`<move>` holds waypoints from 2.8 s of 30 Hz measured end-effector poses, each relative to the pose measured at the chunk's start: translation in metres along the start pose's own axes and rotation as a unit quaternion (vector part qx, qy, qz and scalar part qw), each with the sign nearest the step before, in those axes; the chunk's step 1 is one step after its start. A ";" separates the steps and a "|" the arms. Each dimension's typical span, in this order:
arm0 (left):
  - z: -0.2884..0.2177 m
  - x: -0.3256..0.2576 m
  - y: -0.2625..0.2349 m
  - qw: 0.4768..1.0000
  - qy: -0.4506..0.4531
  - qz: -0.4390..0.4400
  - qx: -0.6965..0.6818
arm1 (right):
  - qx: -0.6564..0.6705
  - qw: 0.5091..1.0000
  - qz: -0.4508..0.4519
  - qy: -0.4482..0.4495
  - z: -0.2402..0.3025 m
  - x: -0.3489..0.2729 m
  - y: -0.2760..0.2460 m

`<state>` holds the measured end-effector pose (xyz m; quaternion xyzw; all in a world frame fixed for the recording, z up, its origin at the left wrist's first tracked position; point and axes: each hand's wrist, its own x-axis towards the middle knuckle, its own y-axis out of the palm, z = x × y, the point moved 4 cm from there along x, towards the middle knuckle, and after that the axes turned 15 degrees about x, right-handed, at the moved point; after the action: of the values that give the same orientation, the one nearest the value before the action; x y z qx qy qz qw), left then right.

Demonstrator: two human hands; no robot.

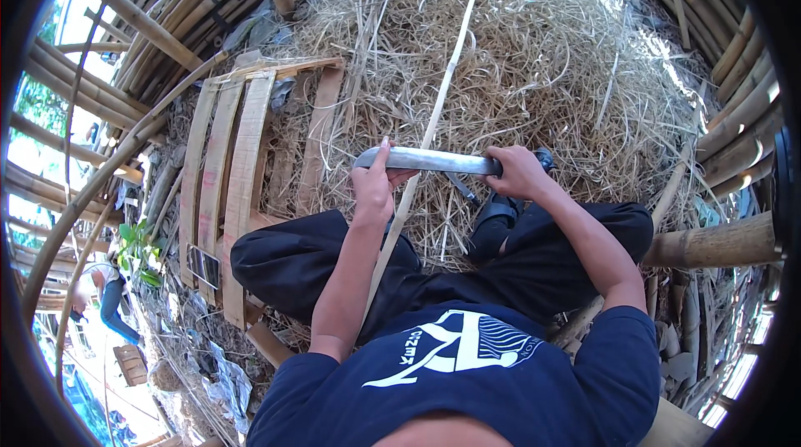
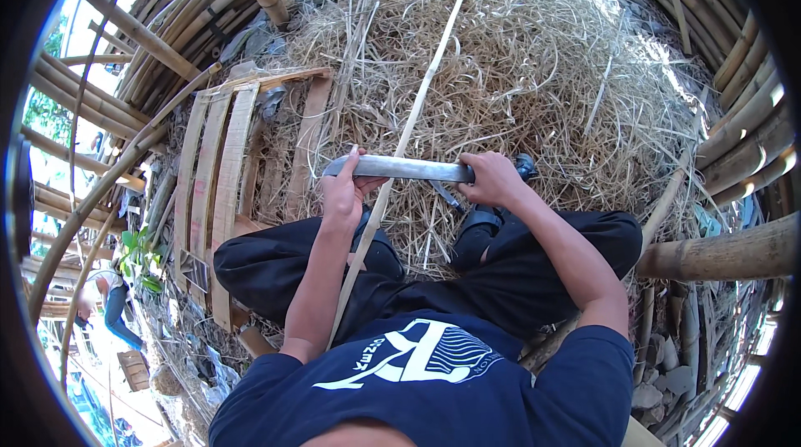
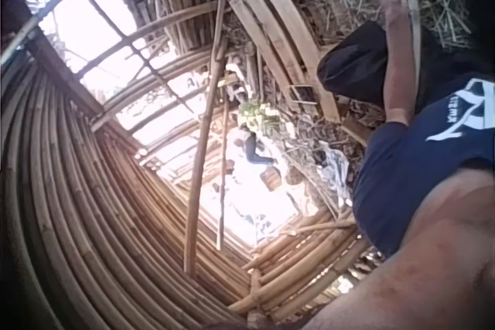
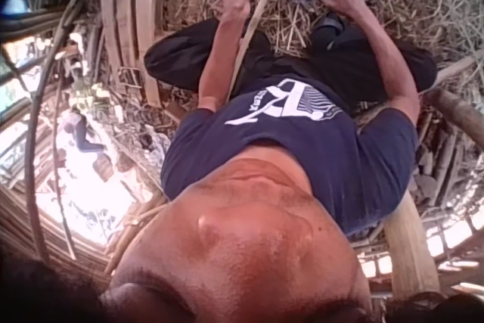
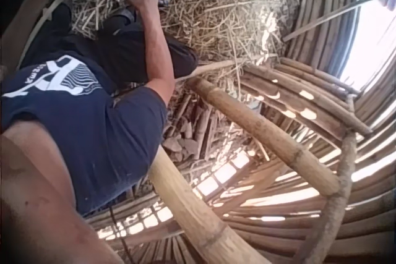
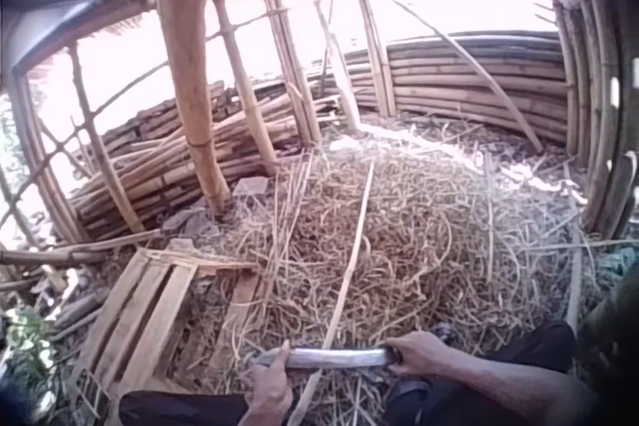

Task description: The person uses a machete to shave and smooth a thin strip of wood while sitting over a pile of straw.

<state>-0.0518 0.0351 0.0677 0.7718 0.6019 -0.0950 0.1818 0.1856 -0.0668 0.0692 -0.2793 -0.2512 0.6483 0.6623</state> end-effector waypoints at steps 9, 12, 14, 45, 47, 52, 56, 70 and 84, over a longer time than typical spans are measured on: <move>0.001 0.012 0.010 0.999 -0.015 0.004 -0.029 | -0.085 0.996 -0.013 -0.003 -0.018 0.005 -0.010; 0.001 0.015 0.016 0.999 -0.015 0.008 -0.035 | -0.091 0.996 -0.008 0.013 -0.024 0.006 -0.012; 0.003 0.017 0.018 0.999 -0.017 0.008 -0.028 | -0.094 0.995 0.000 0.023 -0.029 0.007 -0.012; 0.052 0.008 0.020 0.945 -0.124 0.233 0.193 | -0.014 0.991 -0.008 0.131 -0.073 0.007 0.001; 0.056 0.010 0.017 0.946 -0.120 0.229 0.196 | -0.005 0.990 0.020 0.138 -0.062 0.006 0.004; 0.062 0.013 0.016 0.945 -0.128 0.237 0.183 | -0.063 0.995 0.042 0.064 -0.056 0.002 0.012; 0.062 0.011 0.020 0.946 -0.132 0.252 0.155 | -0.041 0.994 0.038 0.095 -0.058 0.005 0.002; 0.047 -0.003 0.020 0.947 -0.160 0.259 0.105 | 0.002 0.982 0.037 0.183 -0.069 0.010 -0.005; 0.037 -0.016 0.023 0.945 -0.162 0.270 0.090 | -0.008 0.985 -0.017 0.173 -0.069 0.014 -0.017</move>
<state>-0.0308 0.0016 0.0432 0.8927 0.3226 -0.2197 0.2255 0.2468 -0.0563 0.0312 -0.3883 -0.1425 0.5763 0.7048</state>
